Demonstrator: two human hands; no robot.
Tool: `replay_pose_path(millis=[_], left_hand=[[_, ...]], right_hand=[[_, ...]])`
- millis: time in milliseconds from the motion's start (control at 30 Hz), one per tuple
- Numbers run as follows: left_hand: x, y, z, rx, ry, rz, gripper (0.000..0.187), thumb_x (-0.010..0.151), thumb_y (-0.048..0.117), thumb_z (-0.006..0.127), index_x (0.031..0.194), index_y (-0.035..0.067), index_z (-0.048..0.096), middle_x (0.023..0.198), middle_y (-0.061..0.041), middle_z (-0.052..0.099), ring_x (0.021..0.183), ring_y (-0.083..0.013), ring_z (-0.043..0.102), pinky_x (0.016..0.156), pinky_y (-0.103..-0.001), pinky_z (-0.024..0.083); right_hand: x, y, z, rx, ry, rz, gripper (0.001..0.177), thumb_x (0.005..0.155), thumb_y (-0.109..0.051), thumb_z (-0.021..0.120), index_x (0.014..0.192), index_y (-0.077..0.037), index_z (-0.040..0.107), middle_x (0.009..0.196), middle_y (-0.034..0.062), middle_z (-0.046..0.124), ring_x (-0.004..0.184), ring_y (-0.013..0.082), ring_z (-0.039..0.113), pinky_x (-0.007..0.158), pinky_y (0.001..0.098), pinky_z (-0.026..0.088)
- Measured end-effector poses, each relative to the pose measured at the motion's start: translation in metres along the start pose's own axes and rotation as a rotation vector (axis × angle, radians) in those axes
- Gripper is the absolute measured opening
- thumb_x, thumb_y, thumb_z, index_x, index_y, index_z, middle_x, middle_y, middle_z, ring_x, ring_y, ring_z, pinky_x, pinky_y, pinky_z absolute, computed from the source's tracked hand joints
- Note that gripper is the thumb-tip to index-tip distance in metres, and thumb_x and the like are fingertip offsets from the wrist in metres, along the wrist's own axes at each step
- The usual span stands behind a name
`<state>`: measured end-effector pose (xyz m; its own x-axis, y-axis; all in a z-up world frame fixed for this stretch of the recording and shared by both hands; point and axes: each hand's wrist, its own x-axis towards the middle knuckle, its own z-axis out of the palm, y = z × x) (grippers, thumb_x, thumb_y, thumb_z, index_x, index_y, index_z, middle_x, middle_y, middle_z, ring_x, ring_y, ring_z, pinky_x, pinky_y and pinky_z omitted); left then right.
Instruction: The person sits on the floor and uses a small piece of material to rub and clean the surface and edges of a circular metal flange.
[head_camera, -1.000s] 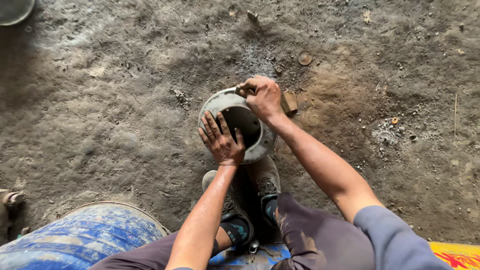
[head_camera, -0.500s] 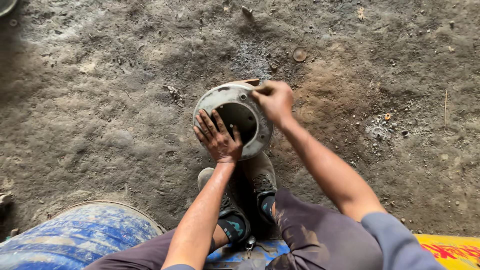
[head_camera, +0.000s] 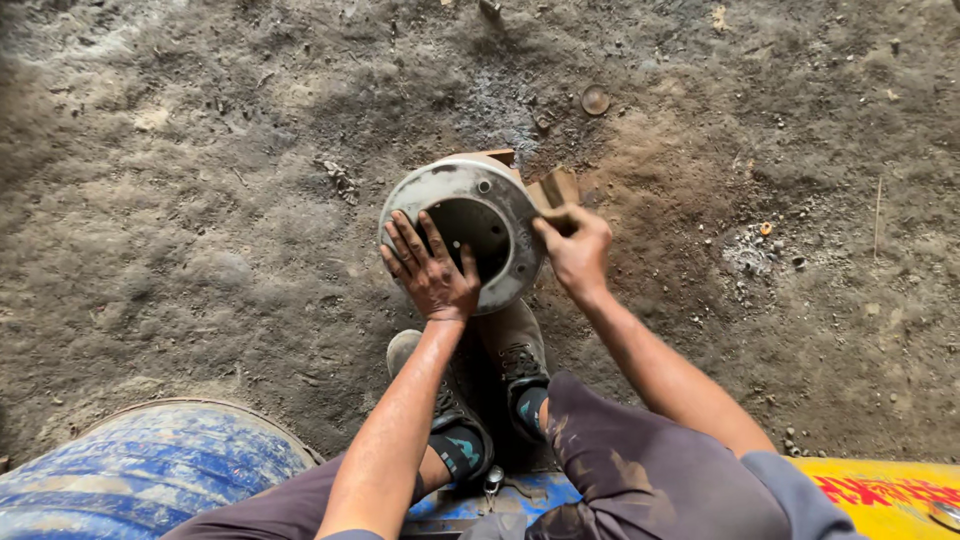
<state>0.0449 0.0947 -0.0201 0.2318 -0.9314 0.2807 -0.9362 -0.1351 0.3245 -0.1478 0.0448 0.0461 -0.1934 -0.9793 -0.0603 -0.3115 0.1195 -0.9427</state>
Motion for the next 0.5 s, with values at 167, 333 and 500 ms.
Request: replay_pose_path(millis=[167, 333, 500], left_hand=[[0.001, 0.0, -0.001, 0.003, -0.021, -0.018, 0.076, 0.107, 0.048, 0.043, 0.165, 0.004, 0.022, 0.171, -0.028, 0.013, 0.159, -0.0463, 0.009, 0.128, -0.062, 0.005], [0.001, 0.0, 0.001, -0.007, -0.017, -0.02, 0.076, 0.107, 0.048, 0.043, 0.165, 0.005, 0.022, 0.171, -0.027, 0.012, 0.159, -0.046, 0.009, 0.128, -0.062, 0.004], [-0.001, -0.002, 0.003, 0.004, -0.006, 0.005, 0.078, 0.106, 0.048, 0.044, 0.165, 0.003, 0.021, 0.17, -0.028, 0.011, 0.159, -0.0475, 0.009, 0.128, -0.063, 0.004]], right_hand=[[0.037, -0.037, 0.017, -0.126, -0.106, 0.035, 0.011, 0.087, -0.007, 0.078, 0.098, -0.006, 0.079, 0.09, 0.0075, 0.08, 0.078, 0.0143, 0.074, 0.073, 0.0285, 0.06], [-0.016, -0.018, 0.005, -0.12, 0.039, -0.107, 0.014, 0.088, -0.011, 0.077, 0.102, -0.008, 0.078, 0.094, 0.0079, 0.079, 0.082, 0.0148, 0.073, 0.073, 0.0298, 0.059], [0.016, -0.007, 0.016, -0.322, 0.076, -0.351, 0.009, 0.09, -0.014, 0.074, 0.095, -0.008, 0.078, 0.087, 0.0063, 0.074, 0.072, 0.0173, 0.066, 0.06, 0.0348, 0.052]])
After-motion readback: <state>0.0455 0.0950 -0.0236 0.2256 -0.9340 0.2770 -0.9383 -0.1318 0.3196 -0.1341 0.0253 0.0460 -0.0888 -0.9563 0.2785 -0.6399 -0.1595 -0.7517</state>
